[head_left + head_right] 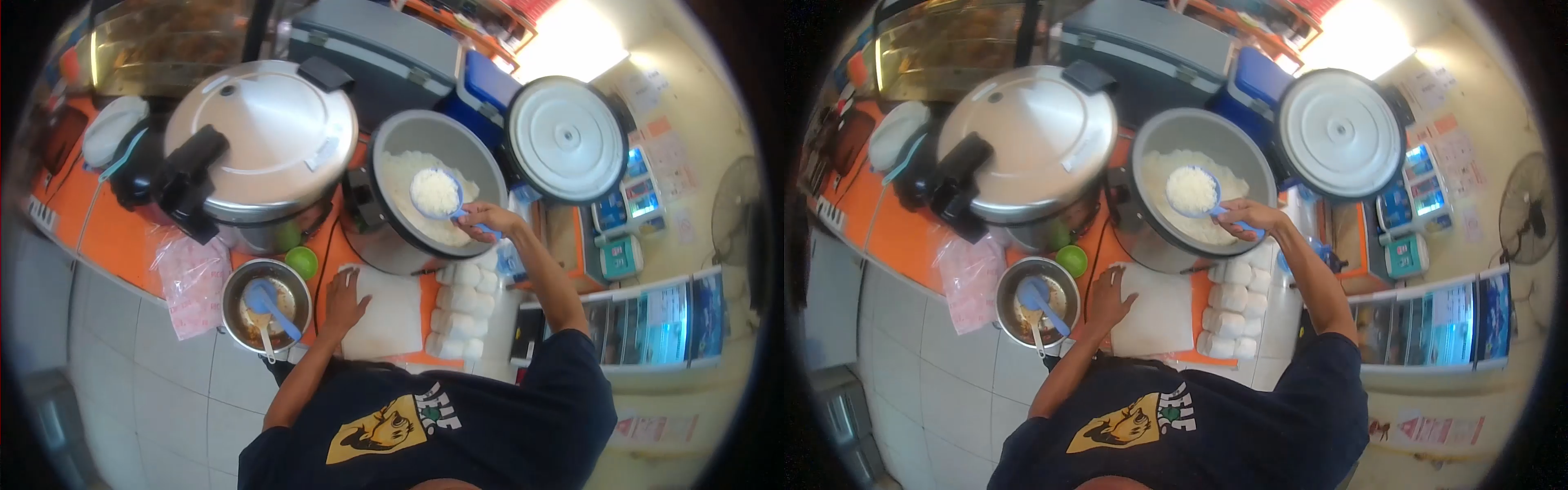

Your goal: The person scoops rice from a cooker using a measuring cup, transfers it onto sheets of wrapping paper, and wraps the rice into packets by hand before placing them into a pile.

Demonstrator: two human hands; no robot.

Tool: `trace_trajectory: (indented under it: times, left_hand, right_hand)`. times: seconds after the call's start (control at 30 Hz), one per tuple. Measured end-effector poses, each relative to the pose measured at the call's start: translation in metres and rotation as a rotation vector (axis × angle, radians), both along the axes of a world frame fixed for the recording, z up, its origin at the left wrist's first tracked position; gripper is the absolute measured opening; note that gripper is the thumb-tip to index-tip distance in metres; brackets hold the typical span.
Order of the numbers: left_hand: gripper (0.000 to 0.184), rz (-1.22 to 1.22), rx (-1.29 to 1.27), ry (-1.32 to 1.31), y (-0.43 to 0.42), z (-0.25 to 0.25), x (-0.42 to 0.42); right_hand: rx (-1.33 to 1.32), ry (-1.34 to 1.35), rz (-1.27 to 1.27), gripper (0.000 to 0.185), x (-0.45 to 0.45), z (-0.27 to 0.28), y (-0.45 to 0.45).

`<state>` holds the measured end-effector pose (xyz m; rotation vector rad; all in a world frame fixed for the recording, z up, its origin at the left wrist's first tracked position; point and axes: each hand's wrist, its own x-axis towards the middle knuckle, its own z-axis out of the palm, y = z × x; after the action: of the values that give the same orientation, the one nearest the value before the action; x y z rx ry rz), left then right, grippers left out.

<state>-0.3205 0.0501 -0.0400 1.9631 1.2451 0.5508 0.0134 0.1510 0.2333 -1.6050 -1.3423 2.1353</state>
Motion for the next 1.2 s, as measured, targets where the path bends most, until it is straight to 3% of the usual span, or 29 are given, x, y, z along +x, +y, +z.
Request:
trace_trajectory:
  times: [0.03,0.1,0.17,0.23,0.33,0.5,0.57,0.6,0.67,0.8,0.9,1.2]
  left_hand:
    - [0.092,-0.033,-0.010,0.006,-0.011,-0.007,-0.002]
    - [0.092,-0.211,0.005,0.387,-0.050,-0.025,-0.010]
    - [0.098,-0.290,0.070,0.398,-0.065,-0.066,-0.016]
    - [0.105,-0.347,0.096,0.455,-0.065,-0.074,-0.022]
    - [0.106,-0.394,0.074,0.534,-0.052,-0.058,-0.025]
    - [0.105,-0.430,0.152,0.537,-0.051,-0.051,-0.023]
    - [0.105,-0.452,0.157,0.542,-0.055,-0.049,-0.025]
    - [0.105,-0.450,0.162,0.531,-0.058,-0.052,-0.026]
    - [0.105,-0.460,0.174,0.525,-0.057,-0.053,-0.026]
    - [0.104,-0.449,0.158,0.535,-0.057,-0.041,-0.021]
    - [0.103,-0.413,0.118,0.566,-0.060,-0.033,-0.020]
    - [0.104,-0.343,0.110,0.582,-0.068,-0.042,-0.024]
  right_hand:
    - [0.045,0.096,-0.079,0.019,0.001,0.000,-0.019]
    - [0.075,0.226,-0.200,0.020,0.003,-0.002,-0.060]
    - [0.092,0.292,-0.277,0.021,-0.002,-0.009,-0.107]
    - [0.093,0.426,-0.320,0.029,-0.011,-0.029,-0.157]
    - [0.034,0.584,-0.489,0.033,-0.048,-0.079,-0.233]
    - [-0.043,0.452,-0.803,0.036,-0.100,-0.196,-0.301]
    - [0.220,-0.008,-0.831,0.030,-0.108,-0.244,-0.305]
    - [0.223,0.002,-0.846,0.030,-0.112,-0.262,-0.304]
    - [0.838,-0.969,-0.554,0.030,-0.121,-0.291,-0.299]
    - [0.901,-1.127,-0.463,0.030,-0.150,-0.316,-0.293]
    - [0.453,-1.151,-0.258,0.018,-0.168,-0.328,-0.293]
    - [0.486,-1.071,-0.219,0.019,-0.150,-0.345,-0.295]
